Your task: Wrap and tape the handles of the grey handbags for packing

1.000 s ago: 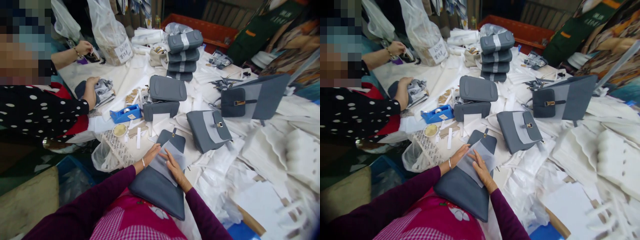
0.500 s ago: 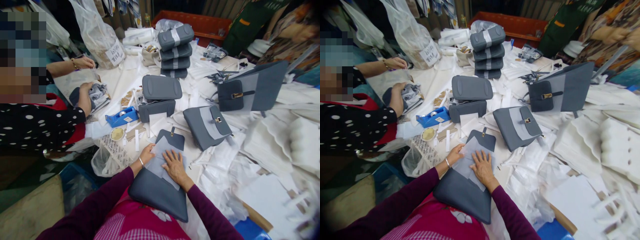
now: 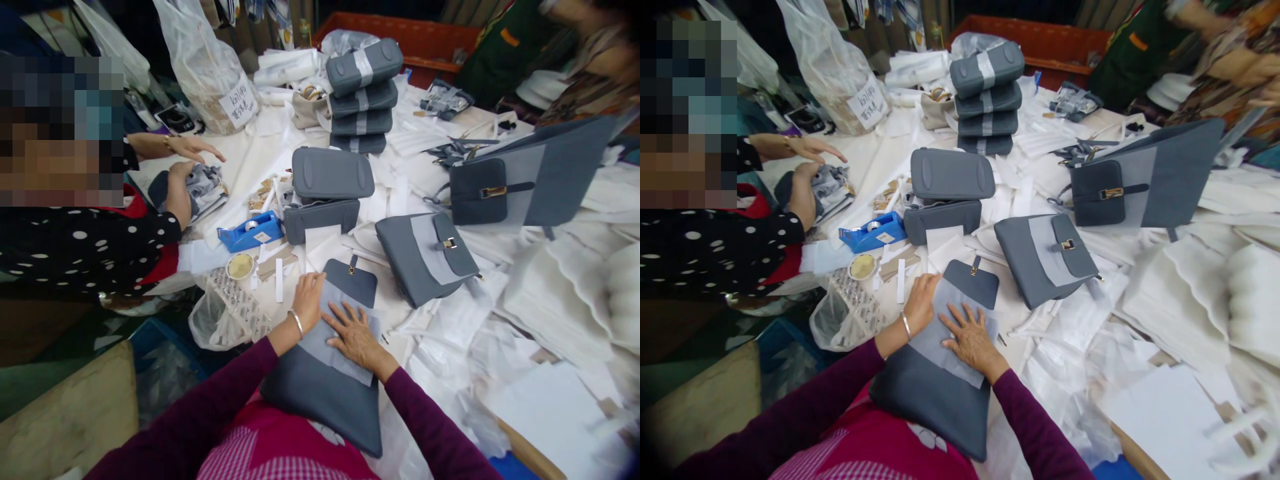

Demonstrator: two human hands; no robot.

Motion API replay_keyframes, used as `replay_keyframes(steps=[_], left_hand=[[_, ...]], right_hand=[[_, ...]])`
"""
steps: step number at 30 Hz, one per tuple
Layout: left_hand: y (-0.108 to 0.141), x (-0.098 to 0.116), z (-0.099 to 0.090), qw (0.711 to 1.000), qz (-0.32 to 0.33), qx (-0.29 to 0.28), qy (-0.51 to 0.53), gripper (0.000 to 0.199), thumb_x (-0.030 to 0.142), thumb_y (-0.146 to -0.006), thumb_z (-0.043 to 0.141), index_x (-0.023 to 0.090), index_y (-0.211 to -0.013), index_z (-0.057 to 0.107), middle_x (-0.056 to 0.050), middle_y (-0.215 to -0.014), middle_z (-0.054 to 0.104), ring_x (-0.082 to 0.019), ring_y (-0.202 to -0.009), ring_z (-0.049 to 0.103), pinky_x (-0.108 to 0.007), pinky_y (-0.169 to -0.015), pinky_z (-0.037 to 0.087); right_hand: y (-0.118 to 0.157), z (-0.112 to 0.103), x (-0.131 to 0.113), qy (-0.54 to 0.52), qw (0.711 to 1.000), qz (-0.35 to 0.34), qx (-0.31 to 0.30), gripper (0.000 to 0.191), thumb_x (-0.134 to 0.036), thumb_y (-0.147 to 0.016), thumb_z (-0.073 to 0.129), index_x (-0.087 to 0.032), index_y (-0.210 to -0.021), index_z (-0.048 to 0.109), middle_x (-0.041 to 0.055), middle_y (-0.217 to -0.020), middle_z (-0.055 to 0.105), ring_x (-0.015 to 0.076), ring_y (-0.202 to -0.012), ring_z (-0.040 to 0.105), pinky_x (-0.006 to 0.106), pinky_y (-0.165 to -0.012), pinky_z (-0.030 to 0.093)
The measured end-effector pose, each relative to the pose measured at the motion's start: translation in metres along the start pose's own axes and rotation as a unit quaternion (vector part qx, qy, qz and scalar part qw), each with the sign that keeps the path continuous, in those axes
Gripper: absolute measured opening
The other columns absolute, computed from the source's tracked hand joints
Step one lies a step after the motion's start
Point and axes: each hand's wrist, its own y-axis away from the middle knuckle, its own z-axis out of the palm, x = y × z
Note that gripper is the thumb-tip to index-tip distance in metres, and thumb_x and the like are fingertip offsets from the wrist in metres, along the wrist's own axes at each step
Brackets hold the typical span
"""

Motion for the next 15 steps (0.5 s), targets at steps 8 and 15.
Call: replay_keyframes(steps=[8, 15], left_hand=[[-0.01, -0.013, 0.043, 0.957, 0.082, -0.135, -0.245, 0.023, 0.007, -0.081, 0.049, 0.016, -0.101, 0.057, -0.009, -0.102, 0.054, -0.024, -0.098, 0.046, -0.038, -0.087, 0.042], [0.005, -0.017, 0.046, 0.943, 0.081, -0.09, -0.31, 0.03, 0.037, -0.085, 0.059, 0.018, -0.107, 0.053, -0.01, -0.111, 0.05, -0.028, -0.105, 0.041, -0.042, -0.089, 0.036]], right_hand=[[0.006, 0.007, 0.011, -0.019, 0.998, -0.035, 0.05, 0.058, -0.058, -0.091, 0.042, -0.029, -0.141, 0.038, 0.0089, -0.149, 0.036, 0.0374, -0.135, 0.026, 0.066, -0.104, 0.023], [0.007, 0.018, 0.021, -0.043, 0.976, 0.121, 0.178, 0.038, -0.04, -0.096, 0.039, -0.013, -0.121, 0.047, 0.0155, -0.116, 0.053, 0.0263, -0.109, 0.047, 0.044, -0.096, 0.042]])
